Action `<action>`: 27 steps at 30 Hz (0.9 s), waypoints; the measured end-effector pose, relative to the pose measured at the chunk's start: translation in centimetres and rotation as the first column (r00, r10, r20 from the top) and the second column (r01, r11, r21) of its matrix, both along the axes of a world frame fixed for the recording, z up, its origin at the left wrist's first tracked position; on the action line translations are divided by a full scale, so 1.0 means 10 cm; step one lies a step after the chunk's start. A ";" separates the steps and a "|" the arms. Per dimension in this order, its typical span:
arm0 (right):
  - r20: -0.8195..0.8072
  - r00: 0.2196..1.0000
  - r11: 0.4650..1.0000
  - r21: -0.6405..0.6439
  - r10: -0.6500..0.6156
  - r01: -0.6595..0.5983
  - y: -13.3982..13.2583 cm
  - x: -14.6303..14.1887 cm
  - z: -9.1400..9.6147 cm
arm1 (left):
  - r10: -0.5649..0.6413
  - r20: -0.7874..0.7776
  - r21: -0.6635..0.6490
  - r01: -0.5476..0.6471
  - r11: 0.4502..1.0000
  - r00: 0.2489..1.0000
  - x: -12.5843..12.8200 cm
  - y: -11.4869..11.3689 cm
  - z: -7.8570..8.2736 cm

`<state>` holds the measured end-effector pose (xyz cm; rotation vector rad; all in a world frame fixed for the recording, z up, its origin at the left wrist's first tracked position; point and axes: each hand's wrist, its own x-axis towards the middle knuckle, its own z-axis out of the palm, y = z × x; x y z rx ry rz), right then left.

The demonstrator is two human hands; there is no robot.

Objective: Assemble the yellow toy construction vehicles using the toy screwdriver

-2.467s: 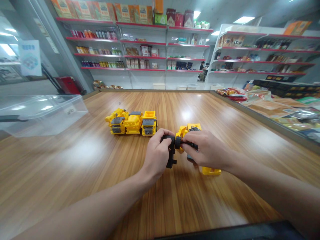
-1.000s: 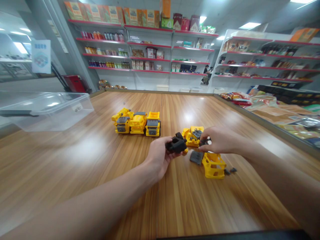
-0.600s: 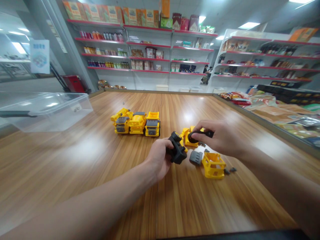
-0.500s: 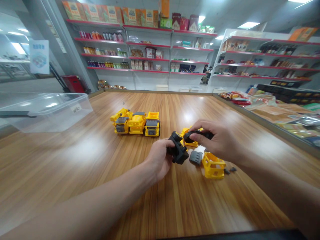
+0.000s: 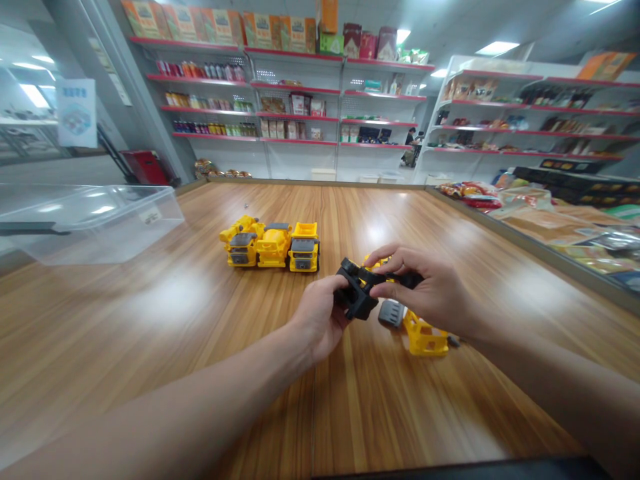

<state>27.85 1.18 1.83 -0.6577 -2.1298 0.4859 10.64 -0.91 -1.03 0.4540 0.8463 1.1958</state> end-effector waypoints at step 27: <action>-0.005 0.997 0.994 0.076 0.079 -0.078 -0.07 -0.11 -0.09 | -0.110 -0.089 0.099 0.118 0.988 0.990 0.02 -0.02 -0.03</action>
